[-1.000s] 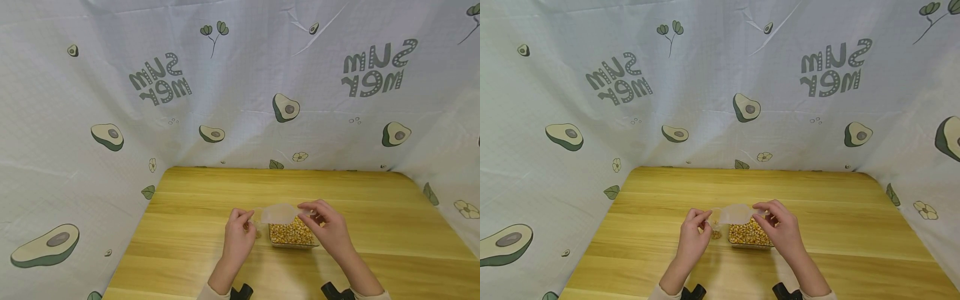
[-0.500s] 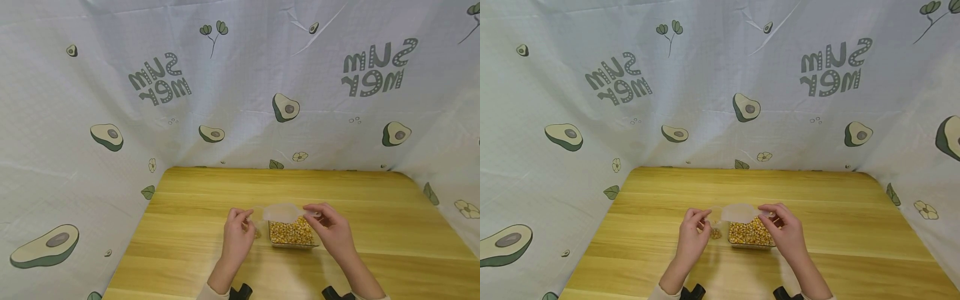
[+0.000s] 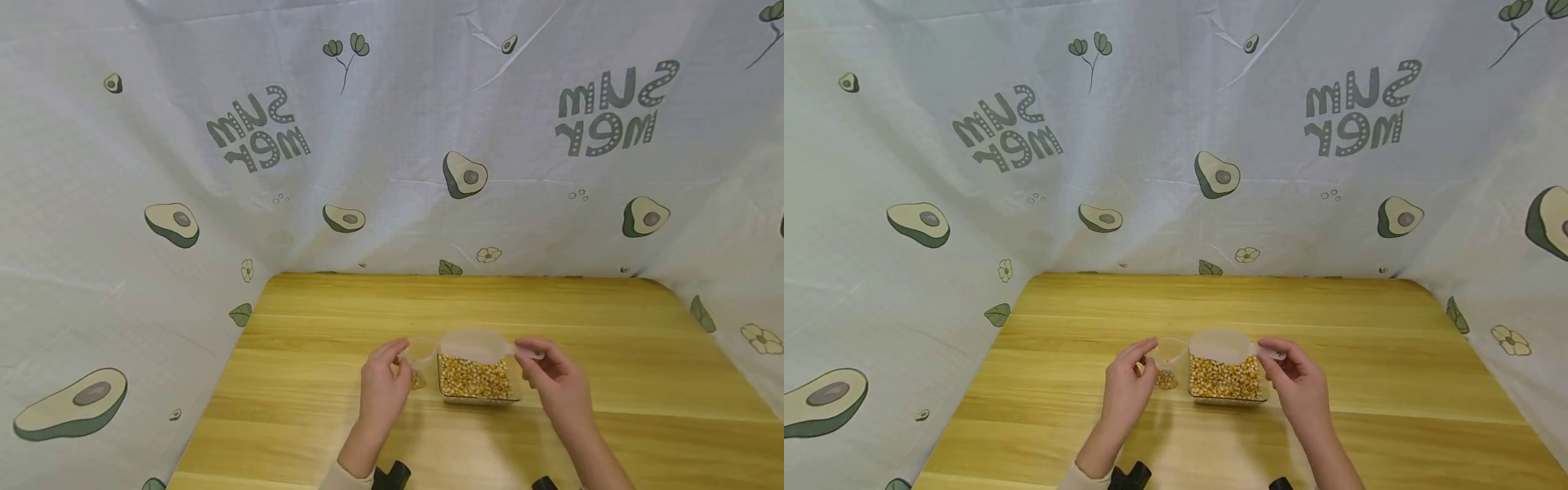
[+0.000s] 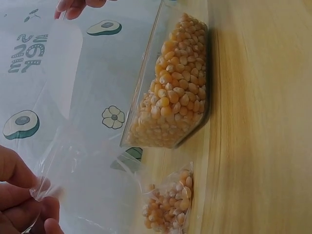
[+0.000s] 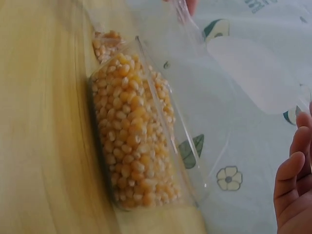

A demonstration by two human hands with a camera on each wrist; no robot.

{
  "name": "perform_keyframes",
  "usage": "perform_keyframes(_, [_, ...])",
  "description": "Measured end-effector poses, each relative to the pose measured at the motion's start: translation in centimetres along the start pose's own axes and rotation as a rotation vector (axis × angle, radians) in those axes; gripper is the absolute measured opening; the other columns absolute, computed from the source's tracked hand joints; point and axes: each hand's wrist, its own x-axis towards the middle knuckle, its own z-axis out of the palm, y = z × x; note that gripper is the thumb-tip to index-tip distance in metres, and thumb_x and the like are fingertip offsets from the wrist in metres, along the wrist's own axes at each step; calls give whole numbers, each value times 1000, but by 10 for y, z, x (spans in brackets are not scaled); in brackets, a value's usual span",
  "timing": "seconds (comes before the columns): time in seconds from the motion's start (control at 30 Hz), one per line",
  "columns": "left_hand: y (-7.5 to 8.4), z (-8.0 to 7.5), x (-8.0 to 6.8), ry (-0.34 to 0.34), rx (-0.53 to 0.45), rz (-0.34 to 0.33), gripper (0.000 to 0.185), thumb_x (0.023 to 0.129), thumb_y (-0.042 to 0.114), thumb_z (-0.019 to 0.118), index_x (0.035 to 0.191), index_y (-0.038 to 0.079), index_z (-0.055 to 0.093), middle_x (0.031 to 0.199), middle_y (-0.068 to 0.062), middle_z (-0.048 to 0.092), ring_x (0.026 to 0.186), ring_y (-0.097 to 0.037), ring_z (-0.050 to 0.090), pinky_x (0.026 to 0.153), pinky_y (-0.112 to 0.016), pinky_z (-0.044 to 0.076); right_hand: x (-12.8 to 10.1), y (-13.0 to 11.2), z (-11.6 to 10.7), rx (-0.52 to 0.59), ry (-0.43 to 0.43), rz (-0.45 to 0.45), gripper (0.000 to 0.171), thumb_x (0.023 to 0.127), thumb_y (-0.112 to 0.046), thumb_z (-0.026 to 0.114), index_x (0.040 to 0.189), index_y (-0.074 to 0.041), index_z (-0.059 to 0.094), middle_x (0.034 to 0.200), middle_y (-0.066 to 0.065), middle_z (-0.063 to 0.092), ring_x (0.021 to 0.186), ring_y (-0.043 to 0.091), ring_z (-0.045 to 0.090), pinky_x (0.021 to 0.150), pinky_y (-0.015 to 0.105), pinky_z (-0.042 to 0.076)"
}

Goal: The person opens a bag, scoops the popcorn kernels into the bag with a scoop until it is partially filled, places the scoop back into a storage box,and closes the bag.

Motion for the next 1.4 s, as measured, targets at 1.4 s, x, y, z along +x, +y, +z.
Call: perform_keyframes(1.4, [12,-13,6,-32,-186,-106,35,91,-3,58,120,8,73,119,-9,71,60,-1,42,48,-13,33,-17,35,-37,-379,10,79,24,96,-19,67,115,-6,70,78,-8,66,67,3,56,57,21,48])
